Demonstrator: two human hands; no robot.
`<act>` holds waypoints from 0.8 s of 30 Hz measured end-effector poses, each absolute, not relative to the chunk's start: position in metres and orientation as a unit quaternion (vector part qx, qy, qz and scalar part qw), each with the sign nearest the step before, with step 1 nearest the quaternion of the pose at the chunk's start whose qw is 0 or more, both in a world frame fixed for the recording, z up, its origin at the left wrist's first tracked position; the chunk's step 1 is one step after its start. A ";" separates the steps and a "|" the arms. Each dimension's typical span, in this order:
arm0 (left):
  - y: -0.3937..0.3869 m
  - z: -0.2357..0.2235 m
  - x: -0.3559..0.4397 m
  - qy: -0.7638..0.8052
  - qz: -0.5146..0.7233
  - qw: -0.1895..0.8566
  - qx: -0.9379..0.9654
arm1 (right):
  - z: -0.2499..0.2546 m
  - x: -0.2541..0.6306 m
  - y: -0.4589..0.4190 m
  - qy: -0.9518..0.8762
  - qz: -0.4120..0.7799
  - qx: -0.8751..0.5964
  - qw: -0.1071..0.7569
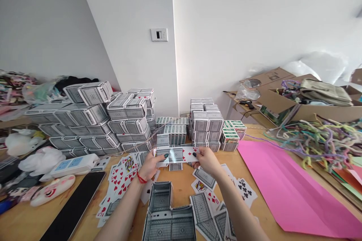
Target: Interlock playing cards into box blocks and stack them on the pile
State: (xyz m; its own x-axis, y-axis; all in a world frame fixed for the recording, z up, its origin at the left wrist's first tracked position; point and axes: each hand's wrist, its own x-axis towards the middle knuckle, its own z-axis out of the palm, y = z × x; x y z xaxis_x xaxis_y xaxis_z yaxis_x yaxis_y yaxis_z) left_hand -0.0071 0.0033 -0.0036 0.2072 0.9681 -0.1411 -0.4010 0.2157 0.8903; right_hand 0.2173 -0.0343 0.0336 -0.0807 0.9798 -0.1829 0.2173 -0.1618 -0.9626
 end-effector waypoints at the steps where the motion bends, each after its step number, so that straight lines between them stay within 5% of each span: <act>1: 0.003 -0.003 -0.007 0.382 0.506 0.678 0.373 | 0.032 0.217 -0.034 -0.526 0.507 -0.573 0.371; 24: 0.006 -0.008 -0.008 0.377 0.504 0.679 0.378 | 0.046 0.208 -0.042 -0.523 0.506 -0.591 0.349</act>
